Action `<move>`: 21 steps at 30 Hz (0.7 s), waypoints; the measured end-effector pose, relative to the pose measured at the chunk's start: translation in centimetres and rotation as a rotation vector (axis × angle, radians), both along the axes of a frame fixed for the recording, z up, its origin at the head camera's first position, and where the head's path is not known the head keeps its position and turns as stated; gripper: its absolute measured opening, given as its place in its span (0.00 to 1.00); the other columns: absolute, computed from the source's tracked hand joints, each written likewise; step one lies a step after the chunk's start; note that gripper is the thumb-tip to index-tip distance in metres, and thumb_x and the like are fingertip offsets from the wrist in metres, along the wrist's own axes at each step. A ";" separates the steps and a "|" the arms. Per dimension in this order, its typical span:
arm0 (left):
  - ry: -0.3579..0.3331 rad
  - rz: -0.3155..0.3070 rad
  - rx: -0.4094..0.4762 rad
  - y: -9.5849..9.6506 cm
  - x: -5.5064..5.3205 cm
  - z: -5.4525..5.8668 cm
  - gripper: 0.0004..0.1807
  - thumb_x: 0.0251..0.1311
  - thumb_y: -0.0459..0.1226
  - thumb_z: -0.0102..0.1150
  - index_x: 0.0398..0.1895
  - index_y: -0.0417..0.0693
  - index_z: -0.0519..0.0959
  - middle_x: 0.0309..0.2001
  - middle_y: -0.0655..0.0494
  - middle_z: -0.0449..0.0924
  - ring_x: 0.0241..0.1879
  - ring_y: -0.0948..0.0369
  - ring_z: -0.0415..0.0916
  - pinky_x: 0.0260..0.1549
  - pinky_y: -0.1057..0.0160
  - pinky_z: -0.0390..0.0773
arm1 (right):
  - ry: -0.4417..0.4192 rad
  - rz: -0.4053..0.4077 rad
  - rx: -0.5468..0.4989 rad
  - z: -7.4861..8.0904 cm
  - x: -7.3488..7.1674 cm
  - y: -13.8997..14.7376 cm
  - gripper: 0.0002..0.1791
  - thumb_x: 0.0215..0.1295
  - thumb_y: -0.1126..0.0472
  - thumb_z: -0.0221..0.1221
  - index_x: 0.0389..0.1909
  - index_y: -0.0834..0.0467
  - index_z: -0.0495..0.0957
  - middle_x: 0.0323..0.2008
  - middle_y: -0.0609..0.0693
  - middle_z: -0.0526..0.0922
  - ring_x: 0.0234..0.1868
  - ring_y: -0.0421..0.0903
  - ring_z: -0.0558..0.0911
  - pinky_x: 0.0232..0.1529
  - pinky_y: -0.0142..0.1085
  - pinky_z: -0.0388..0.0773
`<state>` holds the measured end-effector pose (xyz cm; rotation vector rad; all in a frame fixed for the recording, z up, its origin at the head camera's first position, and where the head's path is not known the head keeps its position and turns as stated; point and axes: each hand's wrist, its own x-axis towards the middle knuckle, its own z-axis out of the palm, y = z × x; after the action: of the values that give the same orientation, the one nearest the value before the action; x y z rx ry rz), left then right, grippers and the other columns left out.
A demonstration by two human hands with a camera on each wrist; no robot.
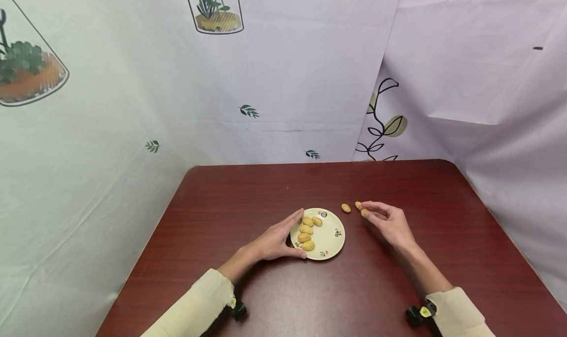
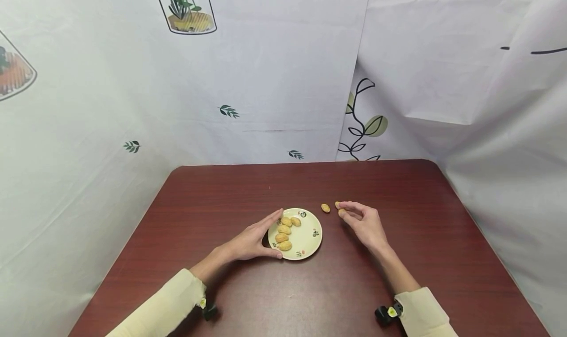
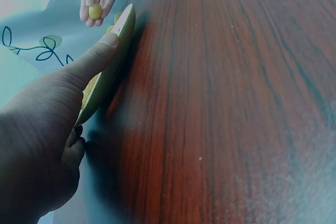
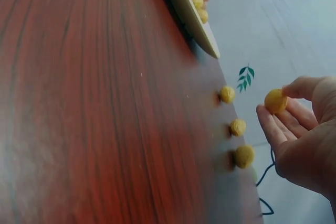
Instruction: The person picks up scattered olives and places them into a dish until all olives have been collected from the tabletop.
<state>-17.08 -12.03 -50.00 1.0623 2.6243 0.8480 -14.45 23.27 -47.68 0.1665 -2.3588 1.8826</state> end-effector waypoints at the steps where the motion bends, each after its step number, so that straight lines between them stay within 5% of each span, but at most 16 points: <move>1: 0.001 0.000 -0.002 0.0 0.0 0.0 0.67 0.57 0.59 0.78 0.88 0.44 0.46 0.87 0.49 0.45 0.83 0.57 0.49 0.76 0.48 0.60 | 0.004 0.007 -0.005 0.0 0.0 -0.1 0.19 0.72 0.69 0.67 0.60 0.74 0.81 0.58 0.71 0.84 0.51 0.30 0.86 0.49 0.23 0.80; 21: -0.003 -0.001 0.001 0.0 0.1 0.0 0.67 0.57 0.59 0.78 0.88 0.45 0.46 0.87 0.50 0.45 0.83 0.57 0.49 0.76 0.48 0.61 | -0.002 0.058 -0.082 -0.3 -0.4 -3.2 0.20 0.69 0.70 0.69 0.58 0.74 0.81 0.56 0.73 0.84 0.50 0.37 0.88 0.49 0.25 0.82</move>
<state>-17.03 -12.00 -49.98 1.0621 2.6212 0.8506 -14.86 20.10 -47.95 0.2279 -2.2973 2.0024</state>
